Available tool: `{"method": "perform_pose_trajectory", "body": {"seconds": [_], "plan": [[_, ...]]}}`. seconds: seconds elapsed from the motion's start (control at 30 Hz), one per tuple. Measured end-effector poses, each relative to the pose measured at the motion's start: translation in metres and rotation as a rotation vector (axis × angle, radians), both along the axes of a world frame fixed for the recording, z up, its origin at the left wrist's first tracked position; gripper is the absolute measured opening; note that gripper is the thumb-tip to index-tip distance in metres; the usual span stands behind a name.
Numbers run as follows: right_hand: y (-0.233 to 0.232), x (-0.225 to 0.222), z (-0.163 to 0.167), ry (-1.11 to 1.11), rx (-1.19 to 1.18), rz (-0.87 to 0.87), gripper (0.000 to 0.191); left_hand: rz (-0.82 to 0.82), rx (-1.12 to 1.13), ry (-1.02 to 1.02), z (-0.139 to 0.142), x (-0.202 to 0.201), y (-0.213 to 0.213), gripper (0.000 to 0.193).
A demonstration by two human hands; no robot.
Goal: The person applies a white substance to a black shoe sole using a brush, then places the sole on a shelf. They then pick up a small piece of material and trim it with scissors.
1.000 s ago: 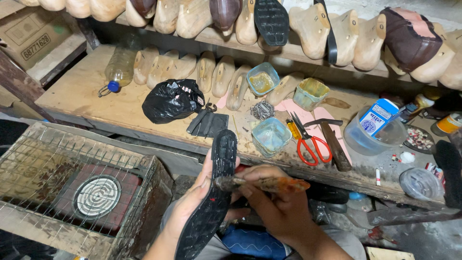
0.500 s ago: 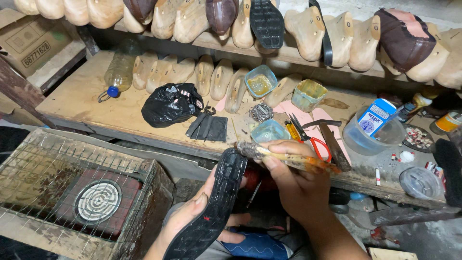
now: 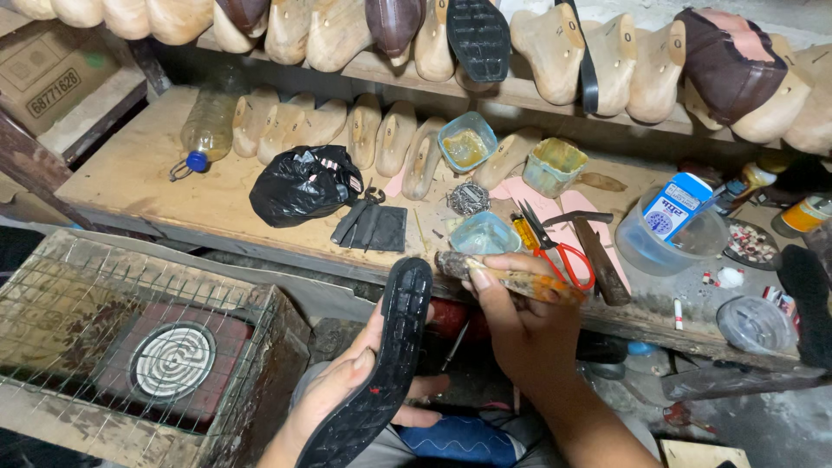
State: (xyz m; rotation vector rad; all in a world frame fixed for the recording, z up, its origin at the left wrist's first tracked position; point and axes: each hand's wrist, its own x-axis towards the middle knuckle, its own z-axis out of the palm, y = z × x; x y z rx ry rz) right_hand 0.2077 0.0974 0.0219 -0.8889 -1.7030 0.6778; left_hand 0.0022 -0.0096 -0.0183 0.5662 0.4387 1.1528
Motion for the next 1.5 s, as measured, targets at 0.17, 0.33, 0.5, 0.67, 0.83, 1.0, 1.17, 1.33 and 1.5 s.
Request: {"method": "perform_pose_trajectory", "body": {"seconds": [0.17,0.33,0.5,0.67,0.83,1.0,1.17,1.33,1.5], "plan": [[0.0,0.002,-0.005,0.248,-0.313,0.154,0.017,-0.038,0.046,-0.11,-0.004,-0.003,0.0,0.099],[0.007,0.008,-0.002,0.21,-0.133,0.248,0.015,-0.079,-0.014,-0.226,-0.009,-0.003,0.006,0.095],[-0.002,0.017,0.005,-0.032,-0.029,0.495,0.016,-0.042,-0.018,-0.285,-0.01,-0.004,0.003,0.084],[-0.006,0.016,0.01,0.071,-0.129,0.558,0.017,0.015,0.051,-0.528,-0.006,0.0,0.004,0.081],[-0.01,0.013,0.007,-0.124,-0.148,0.543,0.019,0.004,0.094,-0.694,0.001,-0.002,0.007,0.081],[-0.025,0.019,-0.003,-0.106,-0.328,0.564,0.016,0.016,0.086,-0.851,0.005,-0.007,0.012,0.083],[-0.014,0.01,-0.005,0.027,-0.016,0.565,0.029,0.115,0.163,-0.655,0.004,0.0,0.021,0.096],[-0.021,0.001,-0.012,-0.069,-0.088,0.624,0.029,0.137,0.123,-0.667,0.006,-0.004,0.022,0.102],[-0.034,0.009,-0.016,-0.115,-0.152,0.572,0.019,0.13,0.213,-0.691,0.01,-0.01,0.024,0.095]]}}
